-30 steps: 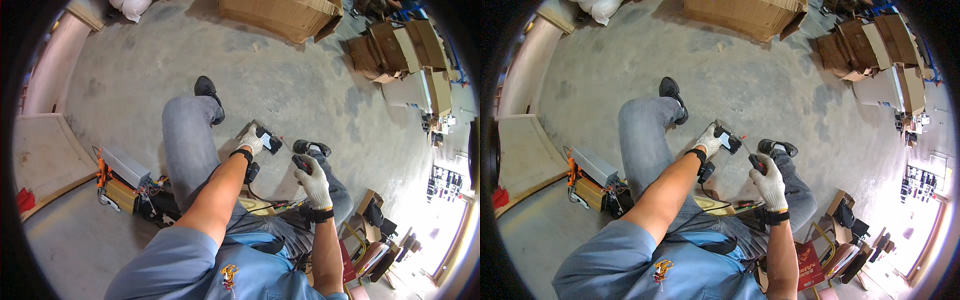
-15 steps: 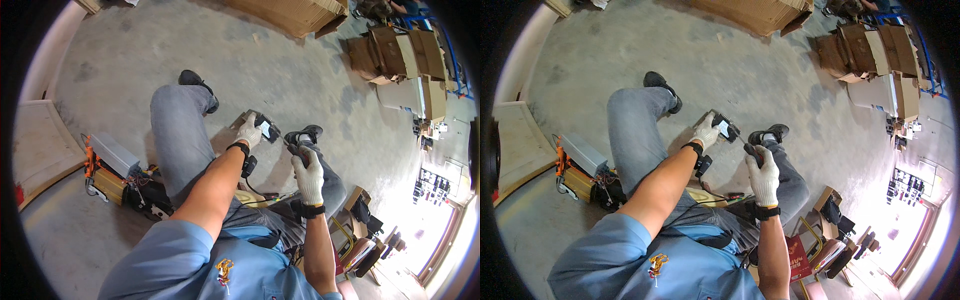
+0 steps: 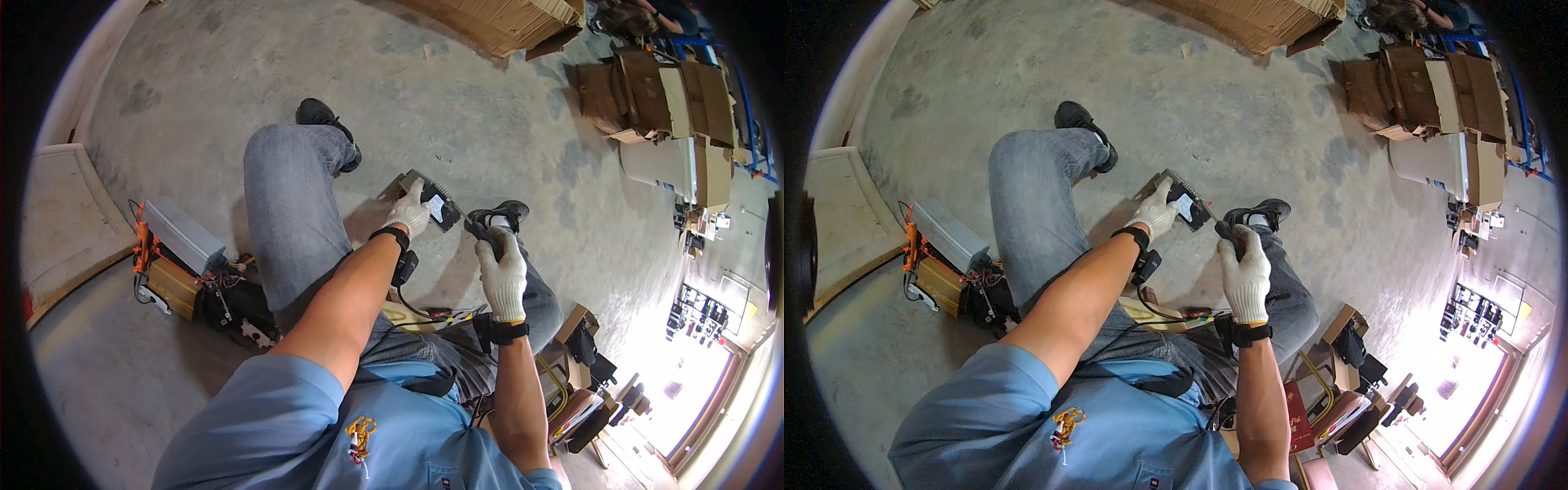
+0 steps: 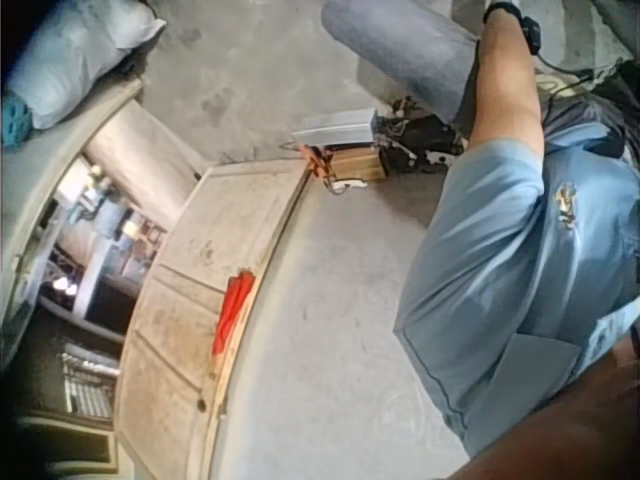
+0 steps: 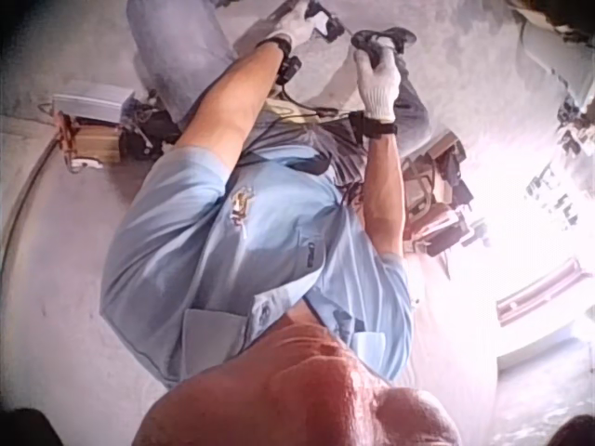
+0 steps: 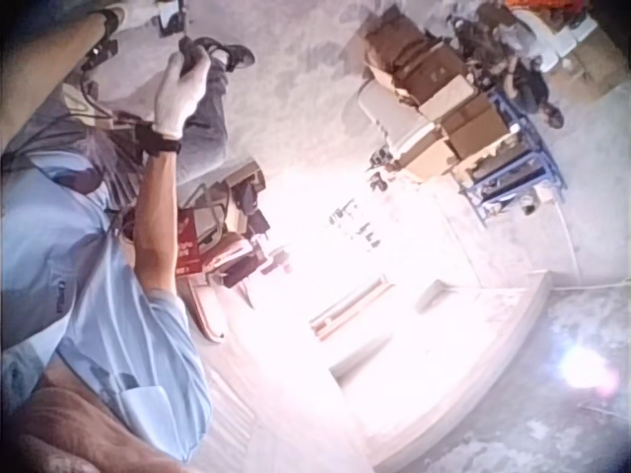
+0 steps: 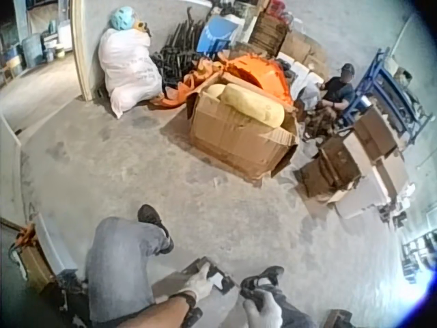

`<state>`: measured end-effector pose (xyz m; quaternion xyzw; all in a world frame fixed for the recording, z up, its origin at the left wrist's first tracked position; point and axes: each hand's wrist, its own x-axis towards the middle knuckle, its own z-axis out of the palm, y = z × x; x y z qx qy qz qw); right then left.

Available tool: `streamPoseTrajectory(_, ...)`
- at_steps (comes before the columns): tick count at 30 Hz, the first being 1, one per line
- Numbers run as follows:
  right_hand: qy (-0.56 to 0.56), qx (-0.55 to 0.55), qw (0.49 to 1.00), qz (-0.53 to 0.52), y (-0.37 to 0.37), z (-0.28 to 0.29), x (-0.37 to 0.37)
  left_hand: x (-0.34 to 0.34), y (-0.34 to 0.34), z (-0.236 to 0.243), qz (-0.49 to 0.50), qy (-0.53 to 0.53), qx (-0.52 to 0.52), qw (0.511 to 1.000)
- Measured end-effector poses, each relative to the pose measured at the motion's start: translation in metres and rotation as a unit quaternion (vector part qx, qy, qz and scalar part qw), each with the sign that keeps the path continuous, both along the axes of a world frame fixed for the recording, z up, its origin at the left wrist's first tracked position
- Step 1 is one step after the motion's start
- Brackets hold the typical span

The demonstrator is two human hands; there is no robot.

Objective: Disassembling a motorcycle electronic controller using a screwdriver.

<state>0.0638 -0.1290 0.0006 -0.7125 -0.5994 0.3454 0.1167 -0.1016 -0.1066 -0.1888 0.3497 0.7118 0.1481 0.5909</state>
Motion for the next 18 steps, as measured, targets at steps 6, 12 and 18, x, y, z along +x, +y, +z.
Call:
streamPoseTrajectory(6,0.017,-0.009,1.000,-0.008,0.002,-0.003,-0.001,0.000,0.002,0.007,-0.027,0.002,-0.011,1.000)
streamPoseTrajectory(12,0.016,-0.001,1.000,0.010,0.004,-0.002,-0.005,-0.002,-0.001,0.002,-0.028,-0.012,0.002,1.000)
streamPoseTrajectory(18,0.002,0.001,1.000,0.008,0.003,0.000,-0.002,0.001,0.000,0.002,-0.031,-0.015,0.010,0.999)
